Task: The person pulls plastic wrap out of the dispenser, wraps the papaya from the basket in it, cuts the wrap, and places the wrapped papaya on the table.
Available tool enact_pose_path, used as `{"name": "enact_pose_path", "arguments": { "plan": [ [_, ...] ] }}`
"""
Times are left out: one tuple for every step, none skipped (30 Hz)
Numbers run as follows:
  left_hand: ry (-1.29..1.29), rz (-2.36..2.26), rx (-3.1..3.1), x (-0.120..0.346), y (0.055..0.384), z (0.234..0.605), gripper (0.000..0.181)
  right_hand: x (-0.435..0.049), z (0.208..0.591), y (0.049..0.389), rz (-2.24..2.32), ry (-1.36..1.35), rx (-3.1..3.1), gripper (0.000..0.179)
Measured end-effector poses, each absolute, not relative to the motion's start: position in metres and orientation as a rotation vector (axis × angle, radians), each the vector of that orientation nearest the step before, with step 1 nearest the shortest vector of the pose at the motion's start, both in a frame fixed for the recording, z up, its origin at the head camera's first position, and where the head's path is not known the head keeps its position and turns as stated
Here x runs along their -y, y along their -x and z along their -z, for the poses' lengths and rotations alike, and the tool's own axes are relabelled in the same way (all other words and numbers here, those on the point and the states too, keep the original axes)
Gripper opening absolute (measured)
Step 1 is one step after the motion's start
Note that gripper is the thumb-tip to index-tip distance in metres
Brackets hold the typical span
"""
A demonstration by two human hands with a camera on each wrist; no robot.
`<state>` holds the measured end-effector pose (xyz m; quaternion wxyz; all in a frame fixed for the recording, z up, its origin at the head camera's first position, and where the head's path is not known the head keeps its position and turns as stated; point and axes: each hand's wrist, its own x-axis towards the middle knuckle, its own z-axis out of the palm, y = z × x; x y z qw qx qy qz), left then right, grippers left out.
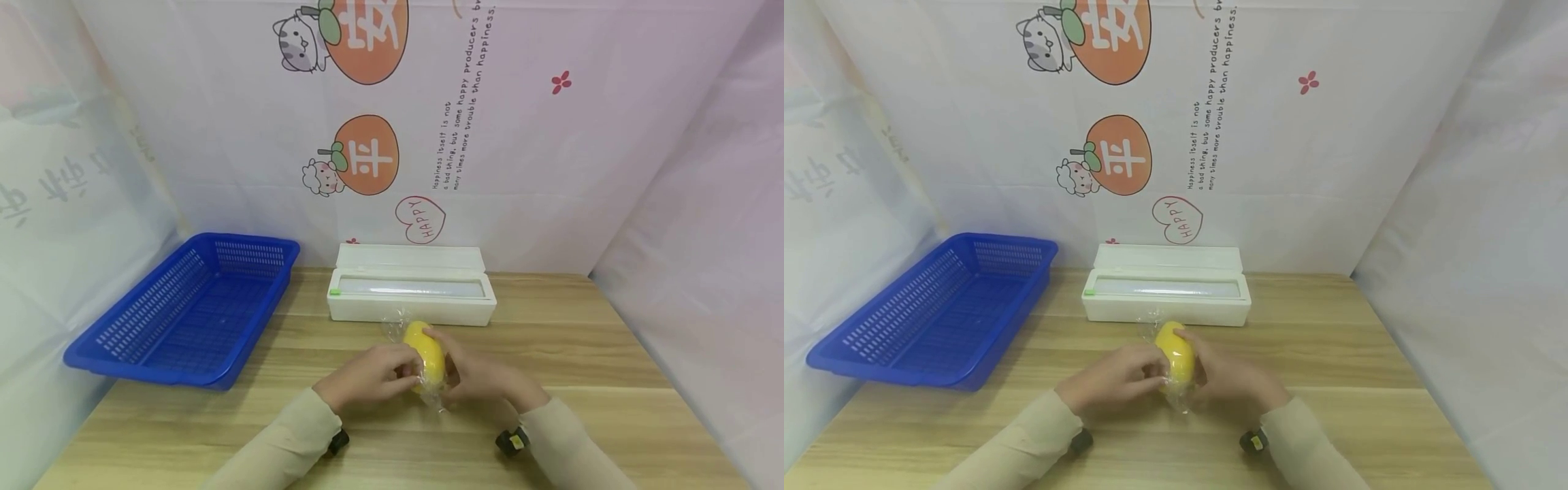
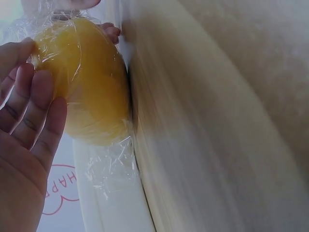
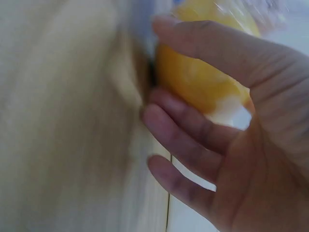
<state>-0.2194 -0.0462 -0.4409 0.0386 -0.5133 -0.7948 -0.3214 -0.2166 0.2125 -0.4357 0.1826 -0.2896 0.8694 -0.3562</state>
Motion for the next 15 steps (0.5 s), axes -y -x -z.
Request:
{"name": "enact_pose_path", "arguments": {
  "plan": [
    [1.576,0.994,2.439,0.046,0.22,0.441,0.004,-0.21,0.438,0.215,0.986,0.824,-2.498,0.119],
    [1.575,1.0,2.441,0.046,0.22,0.441,0.004,-0.207,0.439,0.214,0.962,0.838,-2.547,0.12],
    [1.575,1.004,2.444,0.047,0.221,0.441,0.004,-0.205,0.441,0.213,0.932,0.849,-2.596,0.12],
    [1.575,1.013,2.446,0.046,0.221,0.442,0.004,-0.203,0.443,0.212,0.928,0.854,-2.622,0.119],
    [1.575,1.021,2.449,0.046,0.222,0.442,0.005,-0.202,0.444,0.211,0.925,0.857,-2.647,0.118],
    [1.575,1.03,2.454,0.046,0.222,0.442,0.005,-0.2,0.445,0.21,0.913,0.851,-2.673,0.116],
    [1.574,1.039,2.455,0.046,0.223,0.442,0.005,-0.2,0.446,0.209,0.915,0.843,-2.686,0.114],
    [1.576,1.048,2.456,0.046,0.223,0.441,0.005,-0.199,0.447,0.208,0.914,0.832,-2.696,0.113],
    [1.577,1.051,2.454,0.046,0.224,0.441,0.005,-0.199,0.447,0.208,0.919,0.824,-2.699,0.112],
    [1.577,1.056,2.454,0.046,0.224,0.441,0.005,-0.198,0.447,0.207,0.926,0.817,-2.698,0.112],
    [1.575,1.056,2.455,0.046,0.224,0.441,0.005,-0.198,0.447,0.207,0.928,0.813,-2.701,0.112],
    [1.572,1.057,2.458,0.046,0.225,0.44,0.006,-0.198,0.447,0.207,0.936,0.809,-2.7,0.113],
    [1.568,1.054,2.462,0.045,0.225,0.44,0.006,-0.198,0.447,0.207,0.952,0.811,-2.693,0.111],
    [1.565,1.049,2.469,0.046,0.225,0.44,0.006,-0.199,0.446,0.206,0.973,0.81,-2.682,0.109],
    [1.561,1.049,2.477,0.045,0.226,0.439,0.007,-0.199,0.445,0.206,0.994,0.804,-2.667,0.107]
  ]
}}
